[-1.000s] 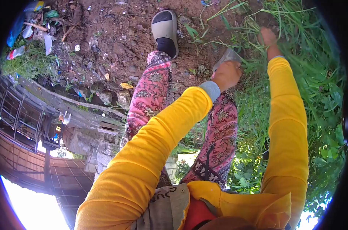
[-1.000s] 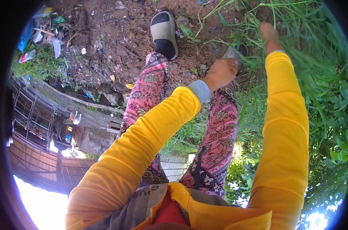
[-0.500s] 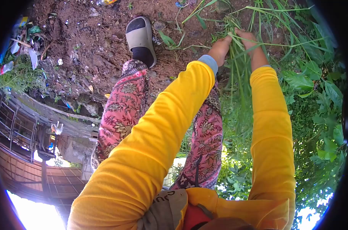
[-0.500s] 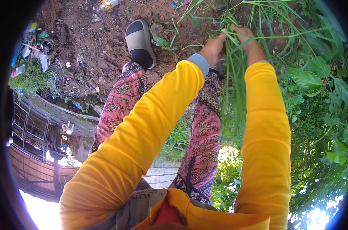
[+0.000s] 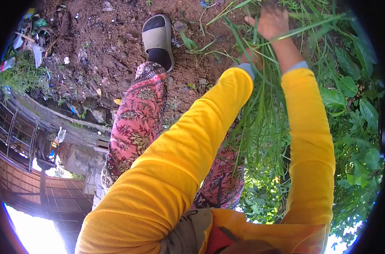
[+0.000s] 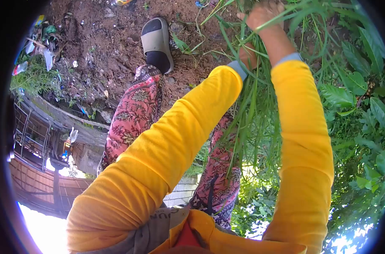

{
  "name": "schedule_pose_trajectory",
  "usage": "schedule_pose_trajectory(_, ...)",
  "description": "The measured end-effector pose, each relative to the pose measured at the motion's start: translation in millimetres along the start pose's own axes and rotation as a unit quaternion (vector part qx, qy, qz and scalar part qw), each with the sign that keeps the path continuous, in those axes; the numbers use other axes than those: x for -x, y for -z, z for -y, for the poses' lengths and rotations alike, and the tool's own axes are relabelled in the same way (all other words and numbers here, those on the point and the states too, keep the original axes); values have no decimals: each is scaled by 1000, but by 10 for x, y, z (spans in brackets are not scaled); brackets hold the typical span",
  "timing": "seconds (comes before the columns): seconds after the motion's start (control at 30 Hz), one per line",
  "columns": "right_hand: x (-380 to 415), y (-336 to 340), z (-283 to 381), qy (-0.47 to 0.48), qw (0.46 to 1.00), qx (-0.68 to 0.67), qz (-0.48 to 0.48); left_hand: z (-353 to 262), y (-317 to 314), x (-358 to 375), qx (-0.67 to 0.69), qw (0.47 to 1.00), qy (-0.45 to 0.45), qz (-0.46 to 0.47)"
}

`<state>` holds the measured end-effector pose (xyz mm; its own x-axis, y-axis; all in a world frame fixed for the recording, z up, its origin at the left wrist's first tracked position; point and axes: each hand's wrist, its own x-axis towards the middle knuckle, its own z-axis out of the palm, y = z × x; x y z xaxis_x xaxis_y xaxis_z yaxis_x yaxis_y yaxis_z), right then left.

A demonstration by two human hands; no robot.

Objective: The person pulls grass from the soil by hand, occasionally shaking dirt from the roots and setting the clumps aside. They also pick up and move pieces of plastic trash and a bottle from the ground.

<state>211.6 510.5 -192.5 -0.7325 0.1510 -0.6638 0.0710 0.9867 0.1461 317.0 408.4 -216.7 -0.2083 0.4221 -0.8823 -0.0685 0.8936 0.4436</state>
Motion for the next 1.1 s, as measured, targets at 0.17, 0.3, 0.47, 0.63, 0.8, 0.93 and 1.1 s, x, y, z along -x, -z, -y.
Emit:
schedule_pose_trajectory(0.17, 33, -878, 61, -69, 886, -287, 357, 16, -136, 152, 109, 980, 54, -159)
schedule_pose_trajectory(0.3, 156, -1763, 139, -374, 580, -656, 304, 83, 108, 630, 637, 765, 87, 18)
schedule_pose_trajectory(0.47, 246, -1391, 153, -370, 388, -797, 276, 124, 353, 673, 678, 714, 100, 145)
schedule_pose_trajectory(0.63, 187, -1274, 264, -384, 367, -823, 200, 267, 250, 470, 17, 992, -126, -3)
schedule_pose_trajectory(0.8, 207, -1130, 272, -339, 402, -825, 207, -28, 792, 725, 25, 988, -152, -14)
schedule_pose_trajectory(0.93, 198, -1263, 417, -348, 404, -832, 150, -63, 788, 814, 114, 993, -28, -24)
schedule_pose_trajectory(1.1, 408, -959, 381, -357, 413, -822, 160, -57, 690, 945, 133, 988, -44, -57)
